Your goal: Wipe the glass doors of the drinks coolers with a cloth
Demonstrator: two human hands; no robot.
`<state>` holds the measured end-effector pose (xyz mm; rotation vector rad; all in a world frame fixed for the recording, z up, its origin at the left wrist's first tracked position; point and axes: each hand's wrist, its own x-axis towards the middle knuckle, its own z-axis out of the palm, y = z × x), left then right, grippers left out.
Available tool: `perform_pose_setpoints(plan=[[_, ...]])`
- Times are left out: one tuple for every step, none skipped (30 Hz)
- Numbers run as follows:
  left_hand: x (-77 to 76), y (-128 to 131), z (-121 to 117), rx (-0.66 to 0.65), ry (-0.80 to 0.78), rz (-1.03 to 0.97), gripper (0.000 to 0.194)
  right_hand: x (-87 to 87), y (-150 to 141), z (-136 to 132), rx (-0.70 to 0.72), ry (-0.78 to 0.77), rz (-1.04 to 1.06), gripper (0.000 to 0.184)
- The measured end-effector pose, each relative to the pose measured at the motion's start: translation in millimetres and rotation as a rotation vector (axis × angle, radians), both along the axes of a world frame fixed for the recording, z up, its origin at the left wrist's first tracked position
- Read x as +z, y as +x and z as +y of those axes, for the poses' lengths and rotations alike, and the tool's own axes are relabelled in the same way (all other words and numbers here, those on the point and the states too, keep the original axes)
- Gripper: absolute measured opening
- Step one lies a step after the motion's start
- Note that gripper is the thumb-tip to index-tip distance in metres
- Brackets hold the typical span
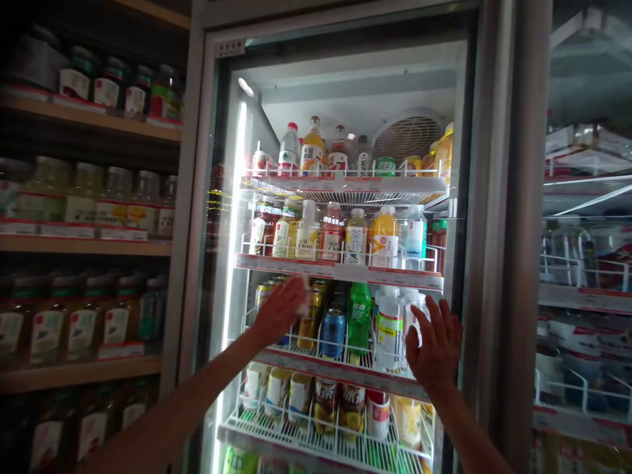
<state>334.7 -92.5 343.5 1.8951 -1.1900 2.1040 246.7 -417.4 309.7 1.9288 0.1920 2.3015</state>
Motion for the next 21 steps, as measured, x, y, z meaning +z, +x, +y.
perform_pose_setpoints(plan=[[5.6,4,12,0.013,-0.228,0.008,0.046,0.0,0,0,-0.003,0.002,0.001,0.032],[10.3,8,22,0.017,-0.403,0.009,0.048,-0.1,0,0,-0.007,0.003,0.002,0.032],[12.6,9,26,0.024,-0.529,0.012,0.05,-0.2,0,0,-0.01,0.003,0.003,0.032],[11.4,9,26,0.029,-0.574,0.017,0.051,-0.5,0,0,-0.013,0.002,0.006,0.032],[6.9,6,20,0.033,-0.532,0.027,0.051,-0.7,1,-1,-0.014,0.0,0.007,0.032],[-0.1,2,12,0.038,-0.402,0.039,0.051,-1.1,1,-2,-0.013,-0.003,0.005,0.033],[-7.8,-2,5,0.043,-0.148,0.023,0.05,-1.4,1,-2,-0.008,-0.007,0.002,0.032],[-14.4,-5,0,0.067,0.087,0.02,0.048,-1.7,2,-3,-0.003,-0.012,-0.005,0.032],[-18.4,-6,1,0.08,0.23,0.011,0.047,-2.0,2,-4,0.004,-0.015,-0.011,0.031],[-19.1,-5,7,0.088,0.26,0.003,0.047,-2.2,3,-5,0.01,-0.019,-0.015,0.031],[-16.7,-3,18,0.094,0.163,0.006,0.047,-2.3,3,-5,0.015,-0.023,-0.014,0.03],[-12.4,1,31,0.093,-0.034,0.012,0.048,-2.4,4,-6,0.018,-0.025,-0.01,0.03],[-8.1,4,43,0.087,-0.281,0.014,0.05,-2.3,4,-5,0.018,-0.023,-0.008,0.03],[-5.6,8,52,0.082,-0.466,0.018,0.051,-2.2,4,-5,0.016,-0.019,-0.007,0.03],[-6.2,10,55,0.079,-0.588,0.029,0.053,-2.1,4,-4,0.014,-0.014,-0.009,0.03],[-10.2,11,52,0.079,-0.607,0.049,0.054,-1.9,4,-4,0.013,-0.008,-0.014,0.031],[-17.1,10,44,0.083,-0.52,0.074,0.054,-1.7,4,-3,0.013,-0.004,-0.018,0.031],[-25.3,7,33,0.086,-0.356,0.089,0.054,-1.5,3,-3,0.014,-0.003,-0.018,0.031],[-32.6,3,22,0.084,-0.154,0.088,0.054,-1.4,3,-2,0.015,-0.002,-0.016,0.031],[-36.8,-1,13,0.081,0.052,0.073,0.053,-1.3,2,-2,0.015,-0.002,-0.012,0.031],[-36.2,-4,9,0.073,0.203,0.044,0.052,-1.2,2,-2,0.015,0.0,-0.007,0.031]])
